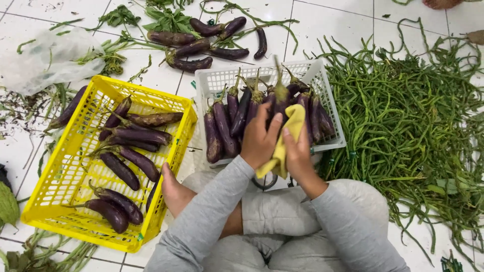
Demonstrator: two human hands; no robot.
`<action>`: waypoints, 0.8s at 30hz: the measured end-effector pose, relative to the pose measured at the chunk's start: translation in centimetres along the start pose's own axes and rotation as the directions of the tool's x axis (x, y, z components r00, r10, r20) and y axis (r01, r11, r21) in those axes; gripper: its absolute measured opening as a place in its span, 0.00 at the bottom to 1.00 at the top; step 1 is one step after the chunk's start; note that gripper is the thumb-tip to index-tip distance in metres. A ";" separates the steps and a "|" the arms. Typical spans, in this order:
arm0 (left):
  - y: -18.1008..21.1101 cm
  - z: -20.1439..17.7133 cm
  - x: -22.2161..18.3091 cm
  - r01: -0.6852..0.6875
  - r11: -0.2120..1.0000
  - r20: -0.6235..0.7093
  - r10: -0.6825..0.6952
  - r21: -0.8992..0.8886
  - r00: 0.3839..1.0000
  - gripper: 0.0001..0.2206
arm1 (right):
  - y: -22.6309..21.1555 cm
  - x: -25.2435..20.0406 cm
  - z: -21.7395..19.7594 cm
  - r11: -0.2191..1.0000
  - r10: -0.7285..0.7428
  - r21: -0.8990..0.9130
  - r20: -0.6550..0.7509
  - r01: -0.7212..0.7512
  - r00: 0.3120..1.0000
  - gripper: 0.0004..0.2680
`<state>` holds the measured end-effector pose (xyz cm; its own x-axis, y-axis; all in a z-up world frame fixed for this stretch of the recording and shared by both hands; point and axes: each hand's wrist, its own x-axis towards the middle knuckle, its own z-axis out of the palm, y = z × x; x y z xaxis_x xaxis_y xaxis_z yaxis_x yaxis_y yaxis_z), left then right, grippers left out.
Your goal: The person is sitting on the floor, cleaning eggplants by wiping them with a yellow cloth and transferring them from a white crate to a yellow crate.
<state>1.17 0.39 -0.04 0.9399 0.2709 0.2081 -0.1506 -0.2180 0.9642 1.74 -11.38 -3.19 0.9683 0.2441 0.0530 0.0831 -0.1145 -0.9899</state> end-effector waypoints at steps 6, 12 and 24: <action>-1.6 -0.6 0.2 -0.018 0.994 -0.245 -0.010 -0.108 0.970 0.17 | -0.6 -1.2 0.6 0.997 0.033 -0.073 0.112 -0.025 0.993 0.22; 0.4 1.1 -1.4 -0.070 0.988 -0.146 0.050 -0.136 0.988 0.29 | 1.4 -0.7 -0.3 0.997 -0.024 -0.074 -0.001 0.024 1.000 0.19; -3.9 0.8 -3.2 -0.156 0.957 -0.101 0.135 -0.243 0.986 0.35 | -4.8 -2.0 -0.8 0.985 -0.159 -0.078 -0.107 0.151 0.981 0.17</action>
<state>-0.98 -0.41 -4.63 0.8752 0.3319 0.3520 -0.3655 -0.0231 0.9305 -0.38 -12.04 1.57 0.9623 0.1548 0.2236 0.2467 -0.1509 -0.9573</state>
